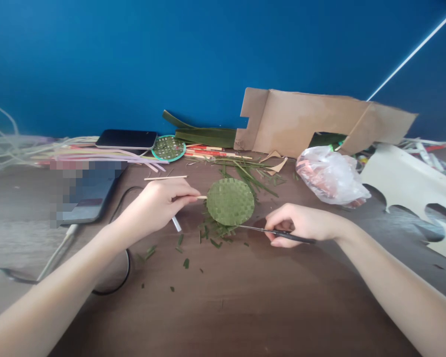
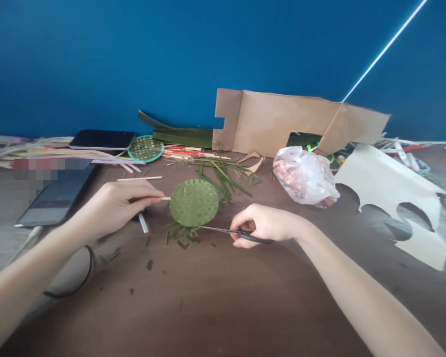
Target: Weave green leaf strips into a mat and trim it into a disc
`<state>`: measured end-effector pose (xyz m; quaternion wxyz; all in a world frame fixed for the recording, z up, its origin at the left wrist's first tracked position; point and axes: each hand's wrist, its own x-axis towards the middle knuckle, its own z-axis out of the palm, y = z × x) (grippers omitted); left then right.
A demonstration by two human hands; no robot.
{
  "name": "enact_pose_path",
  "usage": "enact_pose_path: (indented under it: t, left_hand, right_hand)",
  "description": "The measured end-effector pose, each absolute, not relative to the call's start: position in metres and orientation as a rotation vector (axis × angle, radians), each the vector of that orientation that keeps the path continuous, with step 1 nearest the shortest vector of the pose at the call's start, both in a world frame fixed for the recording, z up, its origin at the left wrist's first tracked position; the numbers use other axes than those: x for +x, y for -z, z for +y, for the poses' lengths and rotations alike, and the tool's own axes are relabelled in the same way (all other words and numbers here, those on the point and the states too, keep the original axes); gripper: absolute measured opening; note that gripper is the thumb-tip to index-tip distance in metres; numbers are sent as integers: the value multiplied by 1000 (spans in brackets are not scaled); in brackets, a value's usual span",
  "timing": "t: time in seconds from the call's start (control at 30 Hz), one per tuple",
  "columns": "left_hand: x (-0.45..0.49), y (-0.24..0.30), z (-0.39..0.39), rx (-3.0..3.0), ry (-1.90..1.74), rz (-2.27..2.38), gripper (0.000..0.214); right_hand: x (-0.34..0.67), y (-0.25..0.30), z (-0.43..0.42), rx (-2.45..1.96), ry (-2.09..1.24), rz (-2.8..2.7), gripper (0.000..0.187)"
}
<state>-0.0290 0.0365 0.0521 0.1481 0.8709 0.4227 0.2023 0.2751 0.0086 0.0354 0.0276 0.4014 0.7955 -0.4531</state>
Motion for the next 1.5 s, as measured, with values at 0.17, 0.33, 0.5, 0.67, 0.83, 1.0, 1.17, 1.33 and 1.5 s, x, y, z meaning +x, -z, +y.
enact_pose_path:
  t: [0.17, 0.33, 0.5, 0.67, 0.83, 1.0, 1.17, 1.33, 1.5]
  left_hand:
    - [-27, -50, 35, 2502, -613, 1220, 29]
    - [-27, -49, 36, 2495, -590, 1223, 28]
    - [-25, -50, 35, 2487, -556, 1255, 29]
    - [-24, -51, 34, 2473, -554, 1273, 28]
    - [-25, -49, 34, 2463, -555, 1266, 26]
    - [-25, -49, 34, 2454, -552, 1285, 25]
    - [-24, -51, 33, 2446, -533, 1316, 25]
    - [-23, -50, 32, 2431, -551, 1335, 22]
    - [-23, -50, 29, 2411, -584, 1336, 21]
  right_hand:
    - [275, -35, 8, 1243, 1411, 2453, 28]
    - [274, -37, 9, 1234, 1457, 2402, 28]
    - [274, -37, 9, 1229, 1462, 2411, 27]
    - [274, -36, 8, 1231, 1459, 2424, 29]
    - [274, -35, 9, 1213, 1446, 2455, 28]
    - [275, -34, 9, 1211, 1403, 2497, 24]
    - [275, -33, 8, 1234, 1399, 2503, 25]
    - [275, -32, 7, 1279, 1444, 2438, 28]
    - [274, -32, 7, 1272, 1438, 2462, 27]
